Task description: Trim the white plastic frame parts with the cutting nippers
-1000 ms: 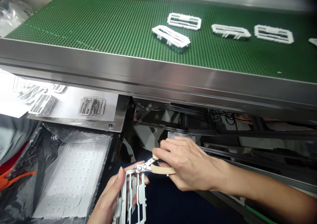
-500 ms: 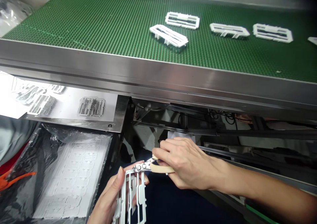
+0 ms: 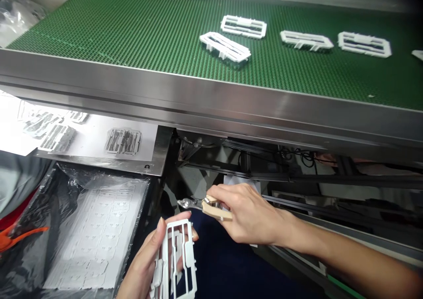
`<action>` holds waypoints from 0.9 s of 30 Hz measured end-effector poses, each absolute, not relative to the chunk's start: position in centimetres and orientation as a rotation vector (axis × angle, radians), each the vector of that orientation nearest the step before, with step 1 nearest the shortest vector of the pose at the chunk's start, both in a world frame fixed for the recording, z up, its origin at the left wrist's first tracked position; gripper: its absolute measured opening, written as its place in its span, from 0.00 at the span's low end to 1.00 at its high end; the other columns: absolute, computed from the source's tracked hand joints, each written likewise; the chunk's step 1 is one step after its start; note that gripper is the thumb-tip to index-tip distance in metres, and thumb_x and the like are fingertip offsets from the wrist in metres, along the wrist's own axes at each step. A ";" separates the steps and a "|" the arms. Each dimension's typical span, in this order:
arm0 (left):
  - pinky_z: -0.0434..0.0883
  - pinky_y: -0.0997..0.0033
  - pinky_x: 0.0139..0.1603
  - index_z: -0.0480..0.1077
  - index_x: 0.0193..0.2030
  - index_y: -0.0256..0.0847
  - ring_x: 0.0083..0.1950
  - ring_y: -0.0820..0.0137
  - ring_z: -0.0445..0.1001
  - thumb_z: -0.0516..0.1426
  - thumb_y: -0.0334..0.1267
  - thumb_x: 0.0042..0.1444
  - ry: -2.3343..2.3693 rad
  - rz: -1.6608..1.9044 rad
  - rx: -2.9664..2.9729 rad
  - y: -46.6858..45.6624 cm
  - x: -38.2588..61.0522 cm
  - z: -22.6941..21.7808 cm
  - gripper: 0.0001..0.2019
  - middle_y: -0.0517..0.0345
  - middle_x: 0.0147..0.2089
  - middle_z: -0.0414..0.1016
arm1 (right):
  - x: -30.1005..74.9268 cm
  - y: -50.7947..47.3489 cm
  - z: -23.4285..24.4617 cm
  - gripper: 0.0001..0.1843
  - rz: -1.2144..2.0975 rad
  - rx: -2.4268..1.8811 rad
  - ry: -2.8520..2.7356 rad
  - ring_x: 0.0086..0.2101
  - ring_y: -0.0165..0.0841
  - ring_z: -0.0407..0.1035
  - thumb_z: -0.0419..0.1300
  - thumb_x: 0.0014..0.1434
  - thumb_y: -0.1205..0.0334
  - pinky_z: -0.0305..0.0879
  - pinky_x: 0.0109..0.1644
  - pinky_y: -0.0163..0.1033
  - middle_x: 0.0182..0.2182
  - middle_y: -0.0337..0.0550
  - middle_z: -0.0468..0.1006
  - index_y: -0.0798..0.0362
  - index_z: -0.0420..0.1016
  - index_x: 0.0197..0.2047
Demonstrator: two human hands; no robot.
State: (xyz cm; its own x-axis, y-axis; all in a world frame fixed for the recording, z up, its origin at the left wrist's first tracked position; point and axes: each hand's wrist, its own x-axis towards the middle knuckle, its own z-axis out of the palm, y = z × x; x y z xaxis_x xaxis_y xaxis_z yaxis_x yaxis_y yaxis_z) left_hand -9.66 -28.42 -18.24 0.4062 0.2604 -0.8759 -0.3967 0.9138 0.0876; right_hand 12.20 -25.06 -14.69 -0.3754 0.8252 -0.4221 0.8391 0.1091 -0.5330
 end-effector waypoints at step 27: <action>0.76 0.73 0.31 0.72 0.54 0.42 0.31 0.69 0.78 0.55 0.41 0.62 0.996 0.847 -0.194 -29.8 -11.0 -21.0 0.15 0.49 0.39 0.81 | 7.2 -26.5 -17.1 0.08 -2.121 2.172 1.773 0.26 0.26 0.55 0.58 0.57 0.61 0.55 0.29 0.33 0.25 0.33 0.61 0.52 0.61 0.32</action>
